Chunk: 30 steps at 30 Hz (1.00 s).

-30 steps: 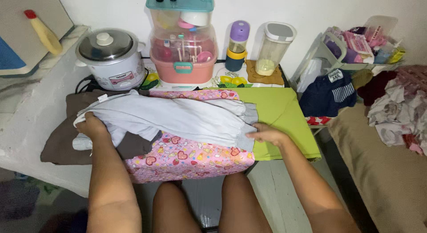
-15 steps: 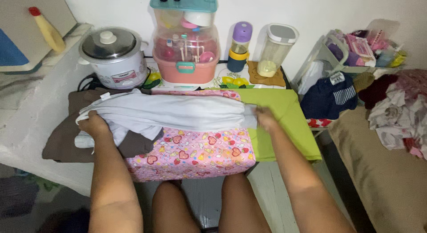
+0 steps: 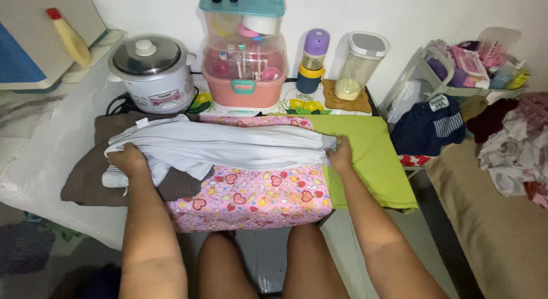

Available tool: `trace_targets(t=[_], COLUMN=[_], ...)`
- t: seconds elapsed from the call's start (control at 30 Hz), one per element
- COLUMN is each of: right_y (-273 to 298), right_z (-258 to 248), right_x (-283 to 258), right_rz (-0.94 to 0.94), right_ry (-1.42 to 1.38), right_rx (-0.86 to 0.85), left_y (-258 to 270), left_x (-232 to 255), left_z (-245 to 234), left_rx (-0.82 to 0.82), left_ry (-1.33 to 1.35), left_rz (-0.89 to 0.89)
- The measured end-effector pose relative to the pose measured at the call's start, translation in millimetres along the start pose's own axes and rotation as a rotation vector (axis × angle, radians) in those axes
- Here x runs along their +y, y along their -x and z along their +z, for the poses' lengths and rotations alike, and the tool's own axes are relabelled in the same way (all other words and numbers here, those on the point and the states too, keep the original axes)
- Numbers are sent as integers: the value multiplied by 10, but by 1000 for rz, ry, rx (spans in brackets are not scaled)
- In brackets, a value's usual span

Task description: The person folds a pair of brown trousers and a pair of white trousers by hand on a small covered surface, smoothing the fabric and aligning the legs before folding them over.

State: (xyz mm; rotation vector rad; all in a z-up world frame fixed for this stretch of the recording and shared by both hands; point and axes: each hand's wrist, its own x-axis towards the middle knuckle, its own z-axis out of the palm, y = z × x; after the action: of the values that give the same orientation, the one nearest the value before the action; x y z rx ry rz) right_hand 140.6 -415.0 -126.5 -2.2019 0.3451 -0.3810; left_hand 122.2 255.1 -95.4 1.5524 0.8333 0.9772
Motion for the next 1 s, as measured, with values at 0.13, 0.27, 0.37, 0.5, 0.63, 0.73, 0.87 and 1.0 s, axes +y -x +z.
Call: trace_targets(t=[0.13, 0.27, 0.37, 0.5, 0.63, 0.73, 0.87, 1.0], right_y=[11, -149, -193, -113, -77, -153, -630, -905], right_z=[14, -50, -95, -241, -351, -312, -668, -1078], right_x=[14, -99, -172, -206, -318, -325, -517, -824], right_rz=[-518, 152, 285, 510, 627, 645, 275, -119], right_ry=[268, 434, 191, -387, -204, -459, -604, -653], right_rx=[296, -51, -269, -568, -608, -651, -228, 315], left_y=[-12, 9, 31, -37, -137, -225, -480, -636], left_x=[-45, -38, -61, 13, 100, 174, 349, 711], left_z=[16, 2, -22, 2, -13, -44, -246, -102], left_rx=[-14, -25, -44, -31, -88, 108, 252, 197], left_ry=[17, 6, 143, 177, 595, 218, -296, -287], left_rz=[-19, 99, 29, 64, -127, 55, 738, 634])
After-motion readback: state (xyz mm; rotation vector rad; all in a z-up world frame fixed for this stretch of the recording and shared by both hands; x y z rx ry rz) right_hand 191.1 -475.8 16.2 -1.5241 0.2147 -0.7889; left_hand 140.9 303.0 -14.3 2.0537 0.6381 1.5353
